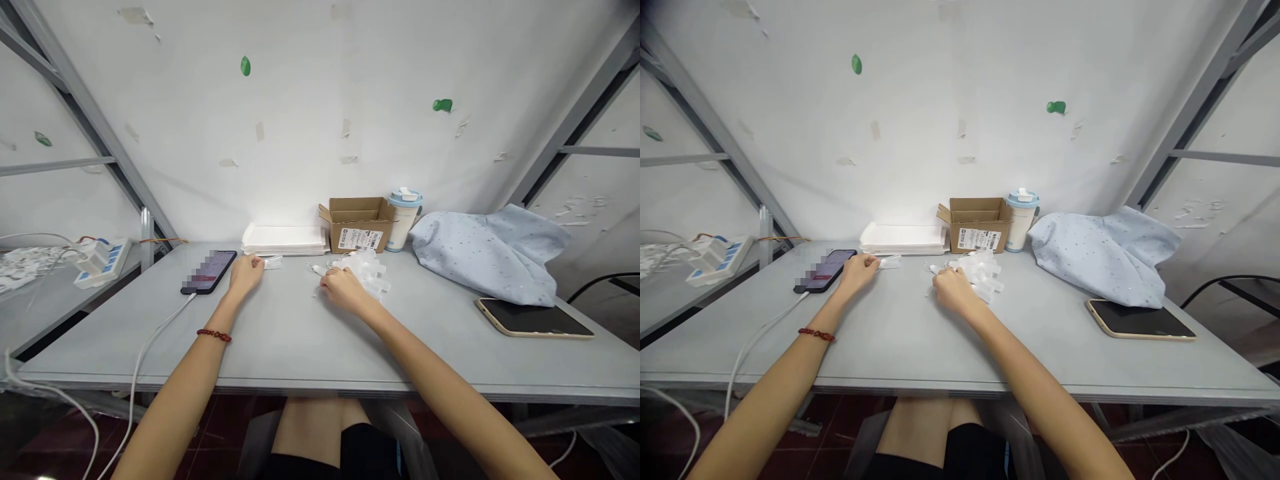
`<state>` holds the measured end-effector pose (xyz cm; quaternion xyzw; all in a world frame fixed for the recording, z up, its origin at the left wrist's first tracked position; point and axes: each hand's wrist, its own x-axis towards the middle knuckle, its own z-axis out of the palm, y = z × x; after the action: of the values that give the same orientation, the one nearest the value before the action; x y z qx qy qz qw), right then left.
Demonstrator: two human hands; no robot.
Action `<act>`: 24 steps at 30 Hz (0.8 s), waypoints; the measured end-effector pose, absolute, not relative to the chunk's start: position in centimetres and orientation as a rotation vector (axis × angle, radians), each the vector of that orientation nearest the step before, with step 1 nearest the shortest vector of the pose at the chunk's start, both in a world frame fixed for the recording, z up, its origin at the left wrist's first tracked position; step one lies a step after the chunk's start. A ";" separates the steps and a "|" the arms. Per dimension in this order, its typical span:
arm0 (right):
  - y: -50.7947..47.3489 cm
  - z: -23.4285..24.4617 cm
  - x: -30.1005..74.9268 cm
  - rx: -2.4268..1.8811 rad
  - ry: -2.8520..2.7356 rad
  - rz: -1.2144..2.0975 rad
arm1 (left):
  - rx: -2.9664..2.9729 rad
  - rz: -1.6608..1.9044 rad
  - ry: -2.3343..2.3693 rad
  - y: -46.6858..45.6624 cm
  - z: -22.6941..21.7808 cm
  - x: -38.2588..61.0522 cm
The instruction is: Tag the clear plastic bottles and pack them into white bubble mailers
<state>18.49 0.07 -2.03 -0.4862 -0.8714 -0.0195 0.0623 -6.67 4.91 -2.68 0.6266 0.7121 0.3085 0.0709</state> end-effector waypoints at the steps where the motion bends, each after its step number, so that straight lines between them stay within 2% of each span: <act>1: 0.1 -2.0 18.4 -1.460 -2.623 -0.047 | 1.878 0.953 2.101 4.8 -2.6 -6.6; 5: 0.0 -1.8 18.3 -1.442 -2.534 0.027 | 1.772 1.019 1.805 4.4 -2.5 -5.5; 10: -0.1 -1.9 18.1 -1.441 -2.328 0.193 | 1.648 0.851 1.411 3.3 -2.0 -3.7; 24: -0.5 -2.4 17.8 -1.387 -2.348 0.220 | 1.740 0.604 1.065 1.3 -1.0 -1.5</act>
<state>17.76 -0.46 -2.39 -0.4965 -0.8407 0.0788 0.2013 -1.46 1.26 -1.01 0.7150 0.4375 0.2483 0.4855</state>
